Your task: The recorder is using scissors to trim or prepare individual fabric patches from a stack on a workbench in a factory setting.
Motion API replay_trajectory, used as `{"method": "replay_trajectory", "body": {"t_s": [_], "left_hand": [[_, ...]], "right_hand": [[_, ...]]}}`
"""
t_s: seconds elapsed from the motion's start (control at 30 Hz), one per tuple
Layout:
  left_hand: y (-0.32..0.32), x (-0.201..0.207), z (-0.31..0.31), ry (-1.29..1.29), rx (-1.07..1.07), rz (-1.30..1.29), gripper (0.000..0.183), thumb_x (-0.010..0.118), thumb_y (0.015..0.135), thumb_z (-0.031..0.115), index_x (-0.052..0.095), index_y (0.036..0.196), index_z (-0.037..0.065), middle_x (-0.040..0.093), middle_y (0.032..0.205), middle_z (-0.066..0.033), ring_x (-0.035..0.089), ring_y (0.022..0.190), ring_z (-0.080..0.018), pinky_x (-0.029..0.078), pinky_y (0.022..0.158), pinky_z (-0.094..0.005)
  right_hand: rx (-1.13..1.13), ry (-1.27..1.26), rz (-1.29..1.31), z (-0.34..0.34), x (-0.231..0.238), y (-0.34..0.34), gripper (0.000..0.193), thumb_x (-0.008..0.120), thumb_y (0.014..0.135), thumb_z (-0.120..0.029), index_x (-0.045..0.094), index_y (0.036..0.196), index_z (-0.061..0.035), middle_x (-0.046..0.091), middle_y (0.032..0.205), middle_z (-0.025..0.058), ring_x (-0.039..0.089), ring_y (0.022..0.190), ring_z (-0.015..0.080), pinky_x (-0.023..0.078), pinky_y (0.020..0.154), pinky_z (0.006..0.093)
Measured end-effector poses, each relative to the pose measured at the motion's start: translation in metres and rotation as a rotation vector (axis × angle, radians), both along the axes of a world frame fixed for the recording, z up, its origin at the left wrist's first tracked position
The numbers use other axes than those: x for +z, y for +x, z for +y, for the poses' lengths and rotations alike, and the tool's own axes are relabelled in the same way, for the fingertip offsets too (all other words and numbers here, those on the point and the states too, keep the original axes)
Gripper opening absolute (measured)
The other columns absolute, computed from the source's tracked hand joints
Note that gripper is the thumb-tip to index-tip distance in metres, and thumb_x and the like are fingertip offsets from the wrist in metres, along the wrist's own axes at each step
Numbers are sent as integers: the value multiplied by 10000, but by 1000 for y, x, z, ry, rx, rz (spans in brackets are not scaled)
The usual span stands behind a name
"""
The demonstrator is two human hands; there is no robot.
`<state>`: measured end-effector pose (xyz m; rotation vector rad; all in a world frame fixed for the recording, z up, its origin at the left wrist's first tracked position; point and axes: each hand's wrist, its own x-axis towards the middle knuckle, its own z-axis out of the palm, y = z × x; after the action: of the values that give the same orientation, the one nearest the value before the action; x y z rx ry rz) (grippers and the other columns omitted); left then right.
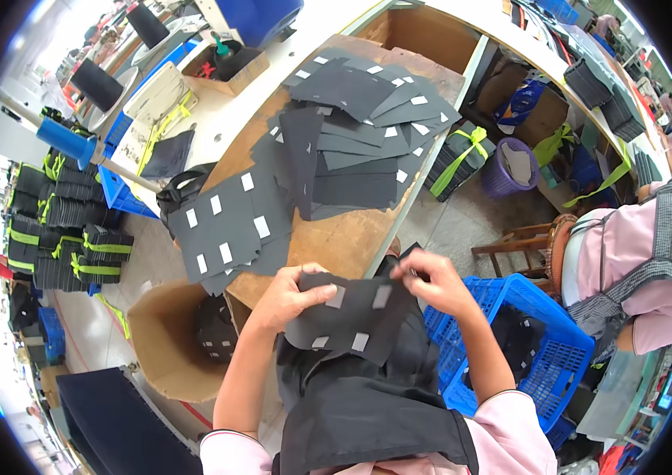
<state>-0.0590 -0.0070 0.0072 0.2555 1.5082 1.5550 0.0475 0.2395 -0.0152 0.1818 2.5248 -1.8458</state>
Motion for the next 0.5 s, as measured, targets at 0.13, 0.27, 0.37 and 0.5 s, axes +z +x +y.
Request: {"method": "replay_trajectory", "body": {"t_s": [0.13,0.27,0.37,0.5], "left_hand": [[23,2,-1,13,348,-65,150,690,791,136,589,823,29,607,780,-19,567,690,-86,468,625,-232],[35,3,-1,34,462,-138,172,645,837,173,609,858,6,620,790,-30,573,682,-92,473,617,-240],[40,6,-3,26,536,-149,189,610,865,185,612,877,-3,621,795,-34,567,676,-91,472,610,-243],[47,7,-7,29,541,-111,190,605,866,181,611,883,-8,619,793,-35,565,670,-93,470,604,-244]], "right_hand": [[-294,427,335,-47,28,-1,307,588,720,6,587,1024,-35,551,753,100,561,599,176,468,553,299],[-137,155,336,-82,15,-2,369,674,732,-16,544,1077,-28,524,741,64,493,564,126,406,510,235],[-107,256,337,-82,8,5,367,713,715,-82,547,1040,-44,561,795,79,585,636,173,457,544,272],[-21,464,402,-80,20,10,327,717,688,-61,574,983,-51,580,818,94,597,630,225,465,522,289]]}}
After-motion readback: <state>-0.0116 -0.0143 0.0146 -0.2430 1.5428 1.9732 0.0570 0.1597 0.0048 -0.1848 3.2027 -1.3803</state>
